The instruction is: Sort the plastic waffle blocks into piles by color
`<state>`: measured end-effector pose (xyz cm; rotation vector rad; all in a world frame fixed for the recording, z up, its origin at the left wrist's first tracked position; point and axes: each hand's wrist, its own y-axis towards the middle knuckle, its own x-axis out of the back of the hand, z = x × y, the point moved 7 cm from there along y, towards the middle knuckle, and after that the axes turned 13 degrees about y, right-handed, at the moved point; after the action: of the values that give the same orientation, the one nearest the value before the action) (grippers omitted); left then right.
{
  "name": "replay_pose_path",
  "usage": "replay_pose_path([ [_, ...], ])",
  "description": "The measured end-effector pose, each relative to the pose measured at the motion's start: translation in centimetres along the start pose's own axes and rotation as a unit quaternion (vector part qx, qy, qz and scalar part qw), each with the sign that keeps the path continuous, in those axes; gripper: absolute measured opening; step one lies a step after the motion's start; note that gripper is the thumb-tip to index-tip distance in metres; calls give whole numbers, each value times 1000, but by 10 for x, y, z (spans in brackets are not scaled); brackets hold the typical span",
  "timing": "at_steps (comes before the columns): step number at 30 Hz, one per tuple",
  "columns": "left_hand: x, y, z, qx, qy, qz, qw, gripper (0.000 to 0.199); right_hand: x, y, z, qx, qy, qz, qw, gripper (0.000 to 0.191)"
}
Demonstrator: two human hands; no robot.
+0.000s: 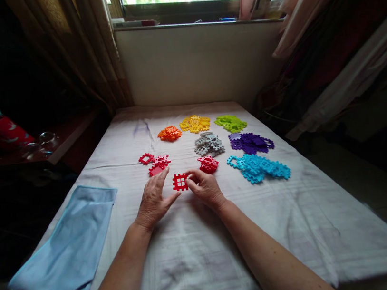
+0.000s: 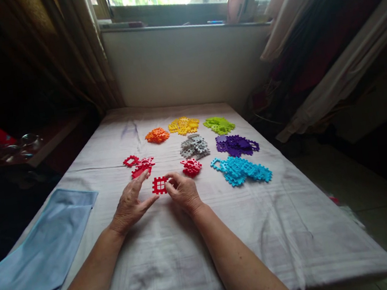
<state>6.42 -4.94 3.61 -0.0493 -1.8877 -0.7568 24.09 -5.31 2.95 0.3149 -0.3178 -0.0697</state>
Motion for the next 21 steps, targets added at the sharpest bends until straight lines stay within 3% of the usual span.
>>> replay_pose_path([
  [5,1,-2,36,78,89,-6,993,54,24,3,-6,-9,-181,-61,982,20],
  [10,3,-8,62,150,141,-4,979,42,48,6,-6,-18,-275,-117,954,21],
  [17,-9,-7,53,135,172,57,974,47,68,7,-8,-7,-271,-180,945,24],
  [21,-6,-2,47,140,191,54,970,40,78,8,-13,5,-228,-201,953,26],
])
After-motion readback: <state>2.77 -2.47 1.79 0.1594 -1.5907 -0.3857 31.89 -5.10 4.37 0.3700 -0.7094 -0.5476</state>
